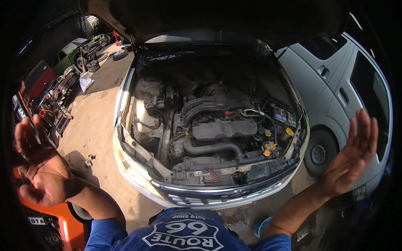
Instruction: The person works on a white car with the hood open, adjusting the front grille and inspecting the engine bay. They then kneel beside a silver van and select tools from a green toolbox.
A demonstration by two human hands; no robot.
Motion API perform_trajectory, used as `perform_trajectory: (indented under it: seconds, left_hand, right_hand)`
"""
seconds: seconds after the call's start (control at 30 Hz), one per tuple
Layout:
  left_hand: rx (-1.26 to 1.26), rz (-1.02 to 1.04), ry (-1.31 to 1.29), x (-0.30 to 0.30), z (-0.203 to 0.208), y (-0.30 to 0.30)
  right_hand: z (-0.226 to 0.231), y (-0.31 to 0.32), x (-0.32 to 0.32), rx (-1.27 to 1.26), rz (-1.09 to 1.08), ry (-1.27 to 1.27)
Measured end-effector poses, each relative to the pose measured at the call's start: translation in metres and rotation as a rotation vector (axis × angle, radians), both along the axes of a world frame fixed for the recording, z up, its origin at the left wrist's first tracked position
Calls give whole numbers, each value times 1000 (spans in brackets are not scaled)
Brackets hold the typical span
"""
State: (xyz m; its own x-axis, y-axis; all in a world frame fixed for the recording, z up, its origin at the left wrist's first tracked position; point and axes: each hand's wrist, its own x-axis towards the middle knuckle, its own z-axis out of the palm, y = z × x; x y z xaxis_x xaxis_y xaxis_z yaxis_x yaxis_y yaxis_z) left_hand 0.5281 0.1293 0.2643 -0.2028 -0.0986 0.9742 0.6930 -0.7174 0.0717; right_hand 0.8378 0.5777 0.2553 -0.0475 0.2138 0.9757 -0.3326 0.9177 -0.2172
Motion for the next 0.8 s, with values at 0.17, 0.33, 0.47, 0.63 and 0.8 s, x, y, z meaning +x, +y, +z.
perform_trajectory:
  seconds: [0.17,0.33,0.47,0.63,0.8]
  left_hand:
    - [-999,728,-717,-63,-236,44]
    - [-1363,908,-441,-81,-354,66]
    - [-1542,871,-423,-78,-391,79]
    - [-1586,867,-457,-80,-400,79]
    - [-1611,861,-415,-85,-397,79]
  right_hand:
    - [-295,31,-67,-1013,-696,-883]
    - [-433,9,-69,-889,-844,-1153]
    - [-425,-10,-70,-757,-901,-1027]
    - [-419,-16,-76,-775,-917,-938]
    - [-421,-15,-77,-757,-932,-953]
